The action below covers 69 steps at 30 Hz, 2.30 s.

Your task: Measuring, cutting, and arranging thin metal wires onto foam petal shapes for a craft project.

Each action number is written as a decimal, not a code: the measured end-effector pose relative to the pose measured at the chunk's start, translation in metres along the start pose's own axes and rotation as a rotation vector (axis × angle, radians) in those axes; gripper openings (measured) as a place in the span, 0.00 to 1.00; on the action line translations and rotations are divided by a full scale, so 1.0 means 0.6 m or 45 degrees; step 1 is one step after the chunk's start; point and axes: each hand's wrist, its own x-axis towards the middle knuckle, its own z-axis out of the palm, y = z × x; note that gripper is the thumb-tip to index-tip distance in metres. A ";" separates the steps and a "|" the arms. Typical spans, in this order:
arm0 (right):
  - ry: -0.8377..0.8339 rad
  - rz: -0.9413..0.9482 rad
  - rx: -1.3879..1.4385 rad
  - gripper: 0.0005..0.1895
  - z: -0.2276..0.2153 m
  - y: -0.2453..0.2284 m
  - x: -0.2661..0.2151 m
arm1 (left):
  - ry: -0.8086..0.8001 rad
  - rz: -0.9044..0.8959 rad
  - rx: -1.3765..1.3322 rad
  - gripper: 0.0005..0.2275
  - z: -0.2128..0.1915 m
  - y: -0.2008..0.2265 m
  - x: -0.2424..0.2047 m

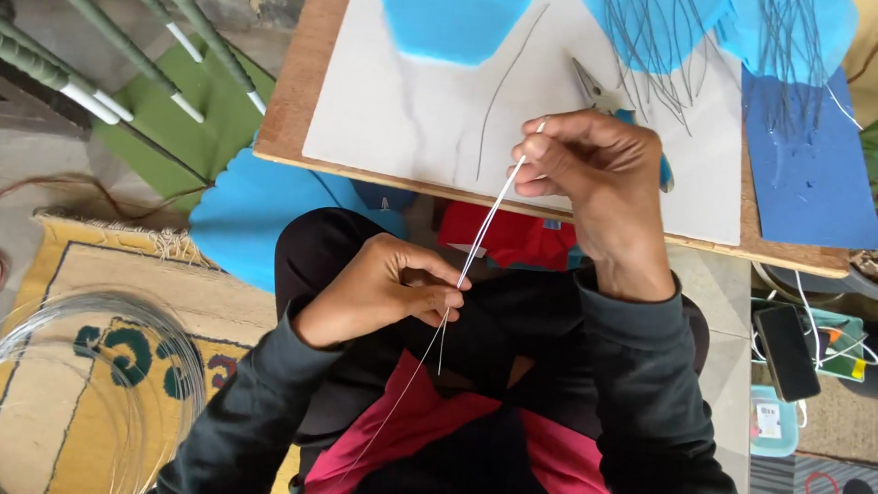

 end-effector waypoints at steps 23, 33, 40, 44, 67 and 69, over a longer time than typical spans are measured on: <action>-0.111 -0.126 0.169 0.05 -0.040 -0.005 0.003 | -0.478 0.087 -0.246 0.16 -0.025 0.002 -0.006; -0.158 -0.156 0.124 0.05 -0.041 -0.007 0.007 | -0.185 0.324 0.287 0.16 0.002 0.015 -0.009; -0.099 -0.074 0.231 0.05 -0.056 0.006 0.010 | -0.170 0.349 0.289 0.13 0.014 0.016 -0.013; -0.174 -0.049 0.370 0.06 -0.061 0.019 0.016 | -0.221 0.297 0.236 0.08 0.019 0.025 -0.018; -0.001 -0.110 0.242 0.30 0.011 0.025 -0.128 | 0.160 1.002 0.243 0.17 0.045 0.175 0.166; 0.085 -0.113 -0.044 0.18 -0.021 0.004 -0.109 | 0.225 1.115 0.066 0.11 0.049 0.182 0.164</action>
